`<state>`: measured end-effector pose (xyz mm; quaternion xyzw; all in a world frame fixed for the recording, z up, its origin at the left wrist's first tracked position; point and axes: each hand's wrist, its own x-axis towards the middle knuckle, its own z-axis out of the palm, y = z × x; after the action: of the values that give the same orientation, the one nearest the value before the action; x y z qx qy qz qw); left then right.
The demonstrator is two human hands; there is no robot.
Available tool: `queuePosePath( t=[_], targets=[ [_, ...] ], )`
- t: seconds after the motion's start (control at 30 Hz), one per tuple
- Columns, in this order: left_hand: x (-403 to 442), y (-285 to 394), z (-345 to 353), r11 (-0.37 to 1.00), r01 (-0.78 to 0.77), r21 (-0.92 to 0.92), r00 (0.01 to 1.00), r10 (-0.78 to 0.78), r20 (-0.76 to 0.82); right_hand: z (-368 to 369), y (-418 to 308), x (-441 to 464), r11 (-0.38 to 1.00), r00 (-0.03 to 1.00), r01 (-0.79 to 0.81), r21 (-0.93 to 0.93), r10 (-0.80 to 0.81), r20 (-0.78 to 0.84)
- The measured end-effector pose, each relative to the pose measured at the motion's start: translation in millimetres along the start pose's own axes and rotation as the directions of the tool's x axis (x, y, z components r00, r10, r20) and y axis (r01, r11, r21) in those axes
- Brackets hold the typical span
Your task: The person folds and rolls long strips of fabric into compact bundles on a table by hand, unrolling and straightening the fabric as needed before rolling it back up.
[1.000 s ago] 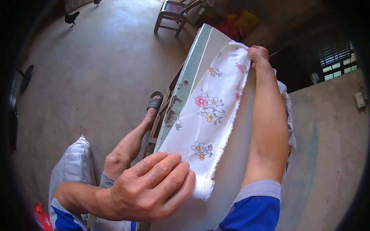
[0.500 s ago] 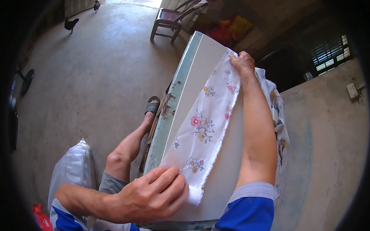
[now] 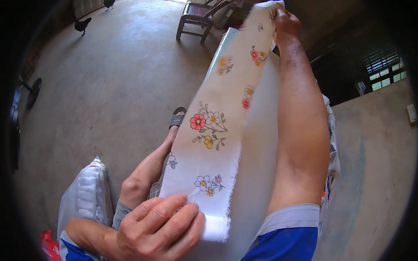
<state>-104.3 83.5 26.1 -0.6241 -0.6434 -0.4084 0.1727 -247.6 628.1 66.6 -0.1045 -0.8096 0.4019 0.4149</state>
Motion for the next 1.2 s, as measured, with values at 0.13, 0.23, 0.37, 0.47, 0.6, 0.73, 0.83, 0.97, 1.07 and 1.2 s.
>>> queuePosePath(
  t=[0.13,0.23,0.37,0.47,0.6,0.73,0.83,0.97,1.07,1.2],
  targets=[
    [-6.5,-2.3,-0.7,0.999,-0.031,0.006,0.999,0.031,0.037,-7.9,18.2,-22.7,0.734,0.886,-0.461,-0.498,0.41,-0.217],
    [-11.6,0.0,-1.5,0.999,-0.035,-0.017,0.998,0.036,0.052,-14.0,13.2,-47.5,0.784,0.818,-0.571,-0.242,0.519,-0.248],
    [-15.3,4.8,-8.1,0.998,-0.043,-0.043,0.995,0.046,0.086,-29.0,19.7,-33.3,0.622,0.829,-0.547,-0.56,0.496,-0.259],
    [-14.0,6.8,-16.1,0.996,-0.052,-0.079,0.989,0.062,0.135,-18.1,-4.9,-33.6,0.537,0.858,-0.4,-0.743,0.504,-0.098],
    [-22.3,8.6,-5.6,0.997,-0.06,-0.054,0.995,0.064,0.079,5.6,-65.2,-39.7,0.978,0.977,-0.207,0.013,0.207,-0.048],
    [-14.3,3.0,-9.1,0.998,-0.049,-0.037,0.995,0.052,0.082,-50.1,29.7,-40.1,0.73,0.933,-0.358,-0.582,0.249,-0.262],
    [-18.7,7.1,-6.7,0.998,-0.025,-0.051,0.993,0.031,0.115,-47.2,40.4,-47.8,0.661,0.838,-0.546,-0.515,0.443,-0.319],
    [-12.6,8.5,-16.3,0.996,-0.057,-0.067,0.981,0.069,0.179,-50.5,13.5,-62.3,0.756,0.81,-0.585,-0.293,0.526,-0.26],
    [-21.4,11.4,-8.6,0.997,-0.067,-0.047,0.988,0.073,0.139,-43.2,-1.9,-66.1,0.732,0.795,-0.606,-0.311,0.576,-0.192],
    [-22.6,13.3,-14.3,0.996,-0.083,-0.044,0.984,0.089,0.152,-43.7,-19.0,-74.9,0.818,0.874,-0.48,-0.317,0.413,-0.257]
  ],
)
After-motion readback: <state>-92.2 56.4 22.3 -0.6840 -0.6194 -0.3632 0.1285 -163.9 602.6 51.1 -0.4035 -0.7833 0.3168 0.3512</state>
